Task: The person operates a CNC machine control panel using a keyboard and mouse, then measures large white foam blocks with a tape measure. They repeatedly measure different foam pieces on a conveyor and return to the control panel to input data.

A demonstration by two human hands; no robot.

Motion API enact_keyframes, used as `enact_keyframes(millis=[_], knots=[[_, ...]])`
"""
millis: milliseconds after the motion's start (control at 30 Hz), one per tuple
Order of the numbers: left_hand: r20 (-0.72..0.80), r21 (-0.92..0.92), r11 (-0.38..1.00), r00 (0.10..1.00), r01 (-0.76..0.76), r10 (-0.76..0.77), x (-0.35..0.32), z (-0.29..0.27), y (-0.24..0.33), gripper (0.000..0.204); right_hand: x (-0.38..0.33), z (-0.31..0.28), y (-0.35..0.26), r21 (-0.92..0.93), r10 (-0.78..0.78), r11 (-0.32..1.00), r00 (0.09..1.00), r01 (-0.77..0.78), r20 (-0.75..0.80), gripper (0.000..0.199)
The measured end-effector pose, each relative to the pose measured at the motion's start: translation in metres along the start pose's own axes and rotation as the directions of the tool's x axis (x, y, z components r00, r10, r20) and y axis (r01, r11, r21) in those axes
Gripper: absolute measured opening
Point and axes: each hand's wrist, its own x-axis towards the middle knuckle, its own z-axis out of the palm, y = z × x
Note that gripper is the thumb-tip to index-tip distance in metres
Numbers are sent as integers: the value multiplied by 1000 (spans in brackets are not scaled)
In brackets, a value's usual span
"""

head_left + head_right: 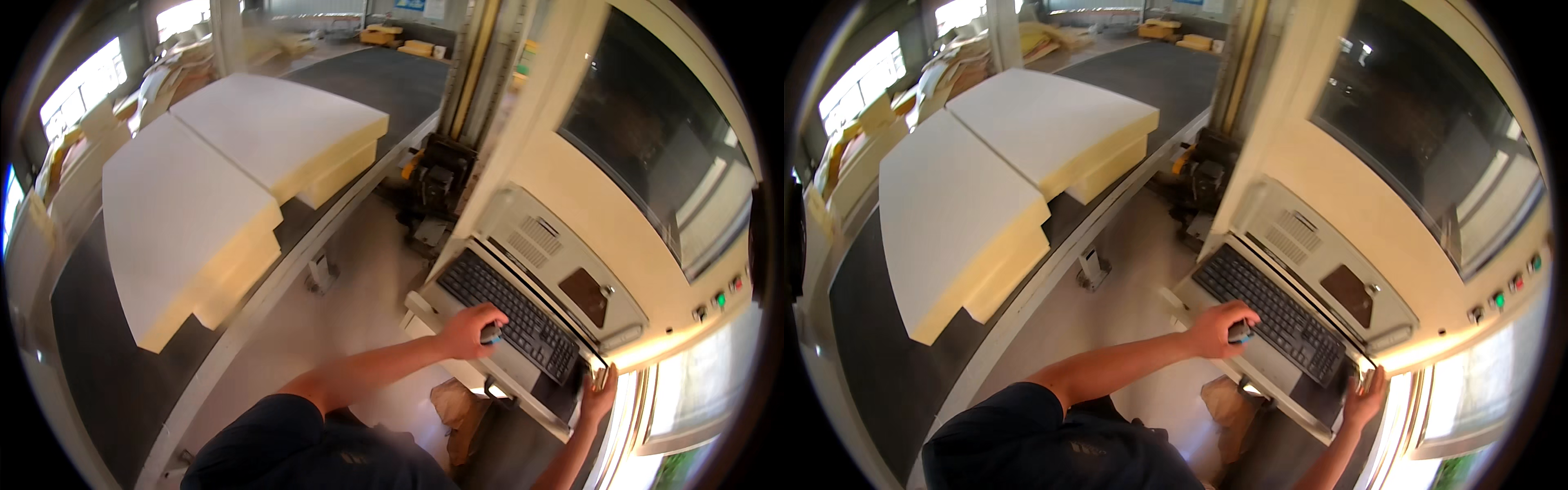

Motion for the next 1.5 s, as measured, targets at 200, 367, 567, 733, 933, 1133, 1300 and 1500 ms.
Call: enact_keyframes(millis=[200,367,567,733,933,1133,1300,1500], knots=[[-19,-160,983,996,-85,83,0,-108,-16,46,49,-28,-210,296,-55,947,970,126,-236,50],[-173,18,994,980,104,-99,-5,-260,-88,42,57,72,-448,569,-150,783,964,253,-221,42],[-413,-8,853,776,521,-477,28,-413,-146,36,150,201,-687,856,-220,411,946,313,-239,44],[-621,-15,876,683,481,-385,84,-499,-235,33,226,319,-741,914,-127,306,963,267,-238,42],[-760,246,822,628,514,-165,157,-634,-400,46,294,531,-740,963,9,263,999,-52,52,34],[-851,440,363,510,822,-123,231,-802,-620,51,362,831,-789,808,-19,120,812,-577,583,31],[-906,423,-133,420,896,-50,236,-910,-727,56,310,1000,-820,434,-28,20,433,-901,901,39],[-970,244,-206,237,948,-56,255,-884,-747,47,316,1049,-827,92,121,-161,73,-983,990,36]])
